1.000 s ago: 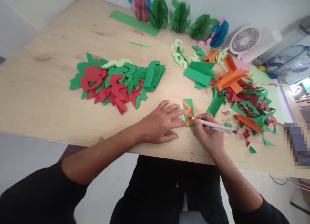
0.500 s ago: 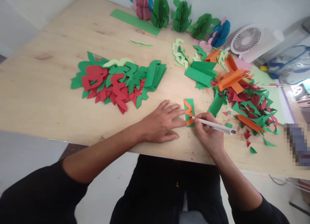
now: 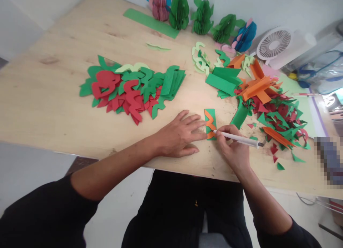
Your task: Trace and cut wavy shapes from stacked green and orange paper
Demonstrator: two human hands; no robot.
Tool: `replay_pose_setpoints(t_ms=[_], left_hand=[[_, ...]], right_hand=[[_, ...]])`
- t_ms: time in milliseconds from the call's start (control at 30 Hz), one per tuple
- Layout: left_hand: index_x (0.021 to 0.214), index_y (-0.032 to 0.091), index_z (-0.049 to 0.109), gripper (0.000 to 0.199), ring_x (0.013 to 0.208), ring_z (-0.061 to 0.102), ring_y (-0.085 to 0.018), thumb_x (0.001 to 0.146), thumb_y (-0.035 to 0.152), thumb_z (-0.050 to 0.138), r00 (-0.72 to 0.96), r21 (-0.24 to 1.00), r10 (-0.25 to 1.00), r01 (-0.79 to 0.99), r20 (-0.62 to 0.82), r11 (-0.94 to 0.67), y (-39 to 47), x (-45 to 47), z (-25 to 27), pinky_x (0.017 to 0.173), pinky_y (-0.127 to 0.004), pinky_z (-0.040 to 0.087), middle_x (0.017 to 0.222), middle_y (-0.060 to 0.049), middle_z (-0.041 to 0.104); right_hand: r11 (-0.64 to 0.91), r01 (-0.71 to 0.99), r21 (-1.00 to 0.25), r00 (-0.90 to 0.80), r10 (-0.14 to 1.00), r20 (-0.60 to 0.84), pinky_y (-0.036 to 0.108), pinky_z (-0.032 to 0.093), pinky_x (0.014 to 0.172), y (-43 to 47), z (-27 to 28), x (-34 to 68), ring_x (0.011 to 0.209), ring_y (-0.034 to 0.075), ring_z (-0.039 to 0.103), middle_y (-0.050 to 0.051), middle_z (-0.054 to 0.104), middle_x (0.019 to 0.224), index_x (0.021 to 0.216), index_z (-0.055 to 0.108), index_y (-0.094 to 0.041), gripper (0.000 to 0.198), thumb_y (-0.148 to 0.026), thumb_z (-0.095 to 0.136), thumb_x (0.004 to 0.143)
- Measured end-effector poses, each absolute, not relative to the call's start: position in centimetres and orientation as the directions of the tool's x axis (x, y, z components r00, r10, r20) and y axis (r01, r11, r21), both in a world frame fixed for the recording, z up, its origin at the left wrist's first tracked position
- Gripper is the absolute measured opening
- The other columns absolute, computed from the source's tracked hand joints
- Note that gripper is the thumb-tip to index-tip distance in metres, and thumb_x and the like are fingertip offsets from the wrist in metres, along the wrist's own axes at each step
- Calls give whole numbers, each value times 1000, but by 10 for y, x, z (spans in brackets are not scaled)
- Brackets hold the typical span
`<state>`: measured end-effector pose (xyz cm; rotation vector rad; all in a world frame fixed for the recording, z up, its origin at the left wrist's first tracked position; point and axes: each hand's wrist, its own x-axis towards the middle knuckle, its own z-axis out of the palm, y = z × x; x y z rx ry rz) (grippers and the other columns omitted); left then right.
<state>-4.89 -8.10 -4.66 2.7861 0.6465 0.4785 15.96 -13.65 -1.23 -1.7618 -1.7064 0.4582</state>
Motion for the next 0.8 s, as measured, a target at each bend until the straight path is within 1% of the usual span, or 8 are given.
replay_pose_setpoints(t_ms=[333, 567, 800], left_hand=[[131, 28, 59, 45, 135, 40, -34, 89, 43, 60, 848, 297, 463, 386, 258, -873, -82, -49, -45, 113, -61, 22, 147, -11, 48], [135, 30, 56, 47, 134, 41, -35, 90, 43, 59, 850, 295, 450, 371, 274, -880, -81, -49, -46, 112, -61, 23, 145, -12, 50], [135, 30, 56, 47, 133, 42, -34, 90, 42, 59, 850, 291, 451, 374, 272, -881, -81, -49, -46, 112, -60, 23, 144, -12, 51]], right_hand=[[11, 743, -670, 102, 986, 130, 24, 41, 51, -137, -6, 154, 54, 12, 51, -2, 61, 63, 74, 57, -22, 14, -32, 57, 83], [-20, 691, -722, 124, 988, 90, 24, 40, 48, -136, -5, 150, 52, 12, 48, -2, 59, 61, 71, 57, -23, 14, -32, 57, 82], [-68, 646, -760, 154, 987, 43, 24, 40, 48, -134, -5, 151, 51, 11, 49, -2, 60, 61, 71, 59, -22, 12, -31, 59, 80]])
